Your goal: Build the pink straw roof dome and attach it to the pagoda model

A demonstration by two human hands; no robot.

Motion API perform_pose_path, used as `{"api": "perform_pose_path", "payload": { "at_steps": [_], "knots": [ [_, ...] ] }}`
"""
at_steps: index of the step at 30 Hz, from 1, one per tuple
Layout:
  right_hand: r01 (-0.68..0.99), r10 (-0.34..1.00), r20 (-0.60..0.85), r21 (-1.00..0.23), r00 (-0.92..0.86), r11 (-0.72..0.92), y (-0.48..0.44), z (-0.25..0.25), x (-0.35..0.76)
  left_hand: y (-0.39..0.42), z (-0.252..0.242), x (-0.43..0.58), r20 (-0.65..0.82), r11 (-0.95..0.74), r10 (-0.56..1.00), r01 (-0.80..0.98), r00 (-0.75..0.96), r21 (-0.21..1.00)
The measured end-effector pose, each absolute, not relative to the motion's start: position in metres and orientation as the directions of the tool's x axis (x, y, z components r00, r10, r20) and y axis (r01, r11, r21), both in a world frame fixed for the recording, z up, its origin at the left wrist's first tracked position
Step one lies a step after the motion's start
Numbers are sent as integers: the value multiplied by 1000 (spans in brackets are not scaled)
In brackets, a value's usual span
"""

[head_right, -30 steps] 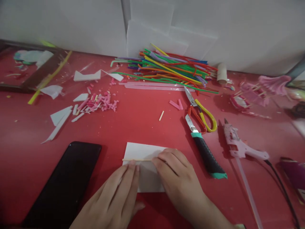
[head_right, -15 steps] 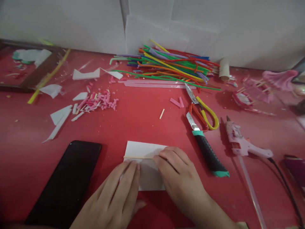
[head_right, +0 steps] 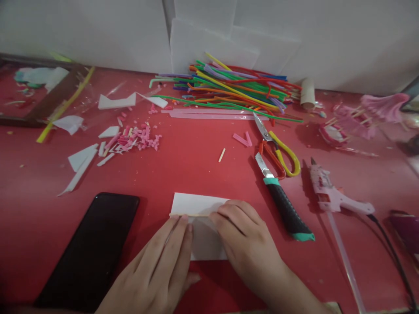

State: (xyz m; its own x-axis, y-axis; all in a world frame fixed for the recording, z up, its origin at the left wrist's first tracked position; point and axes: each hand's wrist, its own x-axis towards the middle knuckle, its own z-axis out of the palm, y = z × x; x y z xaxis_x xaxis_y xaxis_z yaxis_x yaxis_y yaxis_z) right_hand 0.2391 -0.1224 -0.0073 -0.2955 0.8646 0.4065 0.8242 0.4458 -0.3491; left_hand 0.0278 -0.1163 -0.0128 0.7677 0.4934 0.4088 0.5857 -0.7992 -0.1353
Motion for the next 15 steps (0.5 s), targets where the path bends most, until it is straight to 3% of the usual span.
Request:
{"api": "perform_pose_path", "payload": {
  "at_steps": [15],
  "knots": [
    [817, 911, 371, -459, -180, 348, -123, -9, 238, -114, -10, 31, 413, -807, 491, 579, 767, -118]
  ]
}}
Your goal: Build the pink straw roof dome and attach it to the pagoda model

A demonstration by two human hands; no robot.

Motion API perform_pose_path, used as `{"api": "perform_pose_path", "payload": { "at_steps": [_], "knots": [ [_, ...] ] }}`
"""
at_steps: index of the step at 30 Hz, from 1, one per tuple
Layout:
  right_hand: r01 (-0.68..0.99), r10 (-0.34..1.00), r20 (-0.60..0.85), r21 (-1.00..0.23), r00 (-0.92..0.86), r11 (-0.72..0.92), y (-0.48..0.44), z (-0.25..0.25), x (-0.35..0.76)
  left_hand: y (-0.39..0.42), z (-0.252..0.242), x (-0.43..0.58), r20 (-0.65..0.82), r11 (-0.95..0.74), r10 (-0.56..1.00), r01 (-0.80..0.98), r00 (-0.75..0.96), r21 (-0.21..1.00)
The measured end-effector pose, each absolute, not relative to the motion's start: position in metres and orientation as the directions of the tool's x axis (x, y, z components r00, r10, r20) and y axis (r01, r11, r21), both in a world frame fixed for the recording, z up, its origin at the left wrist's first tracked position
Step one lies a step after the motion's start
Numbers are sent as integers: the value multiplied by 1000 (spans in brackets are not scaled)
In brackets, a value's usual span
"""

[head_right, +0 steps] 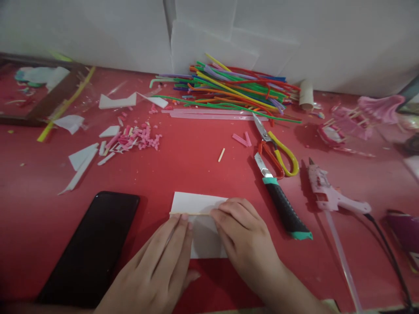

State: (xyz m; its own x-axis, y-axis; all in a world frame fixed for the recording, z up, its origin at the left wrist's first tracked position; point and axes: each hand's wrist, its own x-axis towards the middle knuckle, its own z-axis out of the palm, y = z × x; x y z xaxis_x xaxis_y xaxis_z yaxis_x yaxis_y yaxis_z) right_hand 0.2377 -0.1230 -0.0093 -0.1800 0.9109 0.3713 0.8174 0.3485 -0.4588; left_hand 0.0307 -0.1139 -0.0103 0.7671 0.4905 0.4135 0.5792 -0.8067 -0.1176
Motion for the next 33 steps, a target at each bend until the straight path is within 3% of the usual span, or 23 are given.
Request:
{"api": "perform_pose_path", "payload": {
  "at_steps": [21, 33],
  "knots": [
    [829, 902, 400, -439, -164, 346, -121, -6, 236, -117, -12, 31, 405, -807, 501, 582, 765, -102],
    [793, 875, 418, -433, -246, 429, -121, -11, 244, -116, -9, 28, 385, -813, 497, 573, 777, -107]
  ]
}}
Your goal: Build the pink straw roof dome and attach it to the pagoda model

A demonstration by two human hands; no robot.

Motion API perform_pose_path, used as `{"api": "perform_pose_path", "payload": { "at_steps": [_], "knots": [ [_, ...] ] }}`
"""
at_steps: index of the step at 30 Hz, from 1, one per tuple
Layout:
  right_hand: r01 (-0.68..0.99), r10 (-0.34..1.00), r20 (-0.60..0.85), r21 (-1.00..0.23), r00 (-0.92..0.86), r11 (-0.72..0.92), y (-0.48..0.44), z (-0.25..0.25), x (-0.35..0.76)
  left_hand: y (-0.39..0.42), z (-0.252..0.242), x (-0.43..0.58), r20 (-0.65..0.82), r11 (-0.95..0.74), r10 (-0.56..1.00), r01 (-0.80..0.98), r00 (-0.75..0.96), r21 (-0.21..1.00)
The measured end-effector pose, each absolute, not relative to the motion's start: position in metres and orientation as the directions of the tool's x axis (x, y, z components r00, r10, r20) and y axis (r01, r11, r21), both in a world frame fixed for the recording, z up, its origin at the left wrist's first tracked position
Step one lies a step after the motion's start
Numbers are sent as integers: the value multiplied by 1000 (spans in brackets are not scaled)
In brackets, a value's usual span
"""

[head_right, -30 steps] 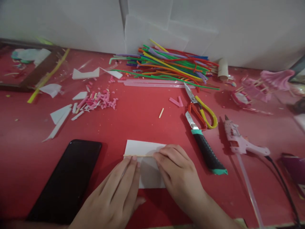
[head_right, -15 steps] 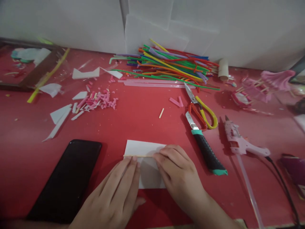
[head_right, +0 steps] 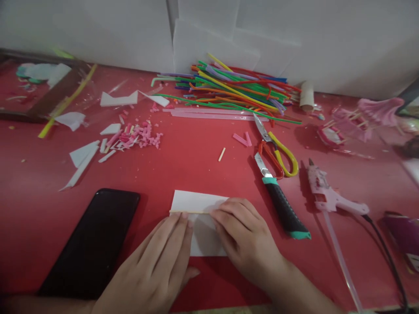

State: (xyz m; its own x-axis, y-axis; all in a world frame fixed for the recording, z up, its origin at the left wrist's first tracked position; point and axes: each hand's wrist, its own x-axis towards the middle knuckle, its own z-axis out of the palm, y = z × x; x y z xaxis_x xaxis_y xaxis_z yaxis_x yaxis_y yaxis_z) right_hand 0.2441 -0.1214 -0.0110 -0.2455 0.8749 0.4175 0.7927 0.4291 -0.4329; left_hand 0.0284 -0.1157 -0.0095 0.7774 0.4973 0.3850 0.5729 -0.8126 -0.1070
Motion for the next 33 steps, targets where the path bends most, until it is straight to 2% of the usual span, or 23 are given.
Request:
{"api": "perform_pose_path", "payload": {
  "at_steps": [3, 6, 8, 10, 12, 13, 16, 20, 22, 25, 30, 33],
  "knots": [
    [767, 871, 429, -465, -240, 441, -125, -7, 247, -116, -9, 28, 373, -809, 507, 578, 777, -104],
    [813, 847, 481, -384, -228, 437, -130, 5, 255, -116, -8, 28, 362, -808, 516, 582, 776, -96],
    [903, 854, 495, -276, -160, 328, -133, 11, 269, -117, -7, 28, 357, -811, 514, 578, 780, -95],
    [976, 892, 450, -176, -37, 129, -135, 12, 289, -117, -7, 28, 360, -814, 509, 573, 782, -94],
    [995, 943, 326, -99, 59, -28, -136, 8, 311, -116, -7, 29, 360, -812, 514, 577, 778, -88],
    [995, 965, 256, -92, 47, -24, -136, 4, 322, -116, -7, 29, 361, -809, 520, 582, 774, -85],
    [994, 987, 160, -109, -2, 20, -136, -1, 342, -117, -10, 31, 366, -805, 527, 589, 767, -75],
    [980, 974, 192, -132, -124, 150, -129, 16, 336, -119, -12, 31, 358, -800, 535, 595, 765, -77],
    [952, 961, 204, -204, -187, 228, -123, 29, 324, -119, -12, 29, 341, -800, 538, 594, 771, -81],
    [905, 955, 131, -308, -265, 293, -113, 42, 305, -119, -11, 27, 344, -806, 526, 585, 778, -89],
    [851, 980, -39, -503, -197, 151, -103, 34, 282, -119, -12, 27, 349, -808, 519, 581, 780, -99],
    [842, 975, -147, -536, -167, 64, -101, 24, 272, -120, -12, 26, 342, -810, 516, 577, 785, -103]
  ]
}}
